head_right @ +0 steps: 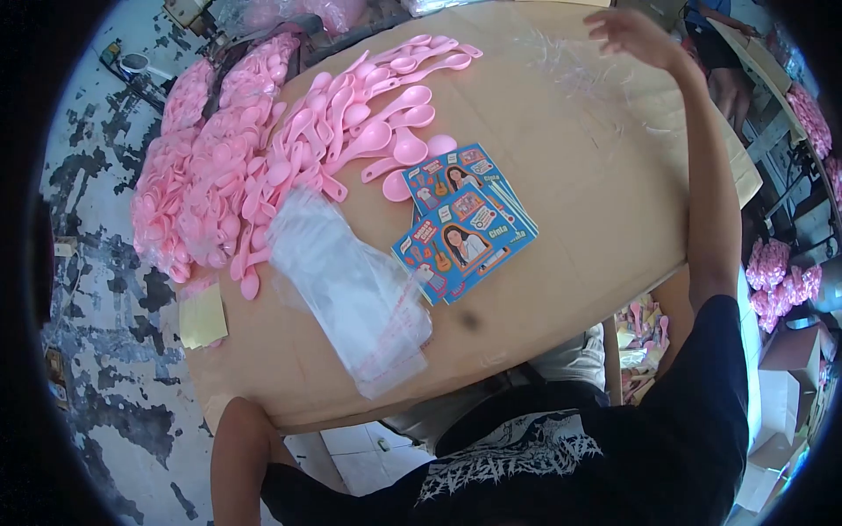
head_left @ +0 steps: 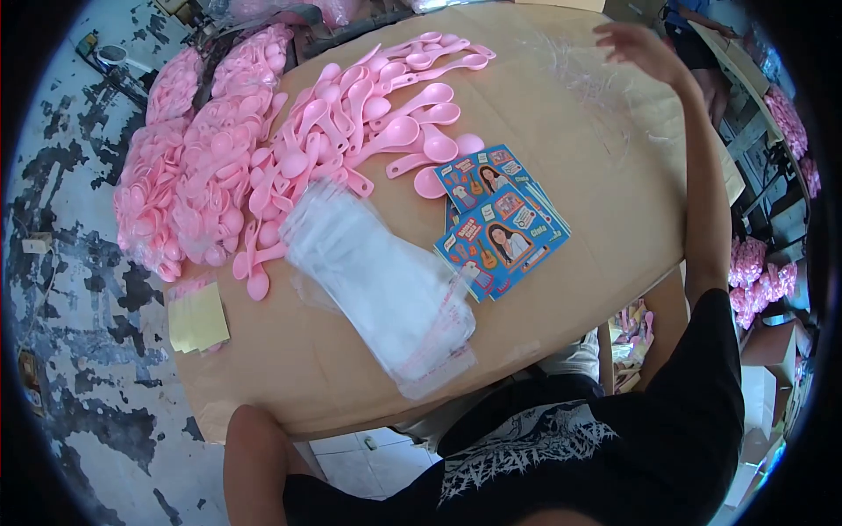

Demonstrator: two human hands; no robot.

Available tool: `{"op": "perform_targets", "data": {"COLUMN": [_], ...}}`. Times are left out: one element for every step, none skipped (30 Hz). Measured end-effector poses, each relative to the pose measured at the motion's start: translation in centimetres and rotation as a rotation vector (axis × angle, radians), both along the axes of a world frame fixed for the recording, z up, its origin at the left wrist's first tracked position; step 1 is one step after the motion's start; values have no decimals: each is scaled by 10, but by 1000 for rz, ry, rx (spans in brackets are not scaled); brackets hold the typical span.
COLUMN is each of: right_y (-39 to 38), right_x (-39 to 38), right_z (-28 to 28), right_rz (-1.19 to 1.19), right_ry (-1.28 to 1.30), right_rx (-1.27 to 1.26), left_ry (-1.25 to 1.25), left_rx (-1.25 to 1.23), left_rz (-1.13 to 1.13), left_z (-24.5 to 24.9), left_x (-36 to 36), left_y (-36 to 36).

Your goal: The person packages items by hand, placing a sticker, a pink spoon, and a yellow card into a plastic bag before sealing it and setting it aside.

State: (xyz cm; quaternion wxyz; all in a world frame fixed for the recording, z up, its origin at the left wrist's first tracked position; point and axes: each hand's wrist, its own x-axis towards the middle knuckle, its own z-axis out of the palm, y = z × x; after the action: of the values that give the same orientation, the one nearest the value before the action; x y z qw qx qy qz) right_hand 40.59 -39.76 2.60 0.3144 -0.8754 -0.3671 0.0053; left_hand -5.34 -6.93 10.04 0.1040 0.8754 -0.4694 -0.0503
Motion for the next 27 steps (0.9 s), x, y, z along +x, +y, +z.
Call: {"op": "perform_targets", "data": {"right_y": [-3, -7, -21, -18, -10, -6, -21, -40, -53, -61, -62, -64, -66, -58, -40, -29, -27, -30, -37, -43, -45, -41, -30, -21, -14, -7, 0], "right_x": [-14, -24, -29, -53, -88, -108, -104, -94, -92, -92, -94, -98, -104, -117, -136, -151, -158, -162, -165, -169, -175, -180, -186, -189, -182, -170, -154], "right_z": [13, 25, 36, 37, 36, 38, 24, 0, -17, -32, -46, -60, -66, -61, -49, -39, -35, -33, -34, -36, -39, -42, -44, -46, -51, -56, -60], "right_rz": [-30, -56, -37, -99, -162, -223, -289, -354, -395, -434, -414, -394, -373, -266, -159, -50, -54, -113, -171, -230, -251, -271, -292, -314, -338, -356, -375], "right_ry": [-114, -230, -317, -273, -230, -193, -275, -352, -329, -301, -252, -203, -153, -48, 55, 158, 191, 60, -71, -202, -156, -142, -127, -109, -134, -162, -190], "right_rx": [90, 181, 229, 274, 318, 362, 153, -59, -160, -263, -322, -380, -436, -287, -139, 10, 113, -12, -135, -256, -310, -376, -442, -510, -458, -452, -445], "left_ry": [5, 5, 3, 7, 2, 0, -1, -2, -5, -2, 0, 2, 3, 9, 14, 17, 17, 16, 18, 13, 13, 15, 16, 14, 23, 19, 19], "left_rx": [-8, -12, -13, -14, -11, -3, -1, 1, 2, 3, -1, 3, 4, 0, 2, 2, 2, 6, 5, 11, 13, 13, 14, 17, 17, 24, 26], "left_rz": [-3, 0, 1, -1, -1, -2, -4, -4, -7, -7, -8, -8, -9, -12, -13, -14, -13, -7, -8, -5, -7, -2, -2, -1, -1, 5, 5], "left_z": [0, 0, 0, 0, 0, -2, -3, -3, -4, -4, -4, -4, -4, -1, -1, -1, 0, 0, -1, -3, -3, -3, -2, -3, -3, -2, -2], "left_x": [0, 1, 2, 2, 3, 3, 4, 4, 4, 4, 5, 5, 5, 5, 6, 6, 7, 9, 6, 6, 7, 7, 6, 7, 6, 8, 8], "left_y": [0, 1, 2, 2, 3, 4, 5, 6, 8, 9, 10, 11, 11, 11, 11, 11, 11, 12, 12, 13, 13, 14, 14, 14, 13, 14, 14]}}
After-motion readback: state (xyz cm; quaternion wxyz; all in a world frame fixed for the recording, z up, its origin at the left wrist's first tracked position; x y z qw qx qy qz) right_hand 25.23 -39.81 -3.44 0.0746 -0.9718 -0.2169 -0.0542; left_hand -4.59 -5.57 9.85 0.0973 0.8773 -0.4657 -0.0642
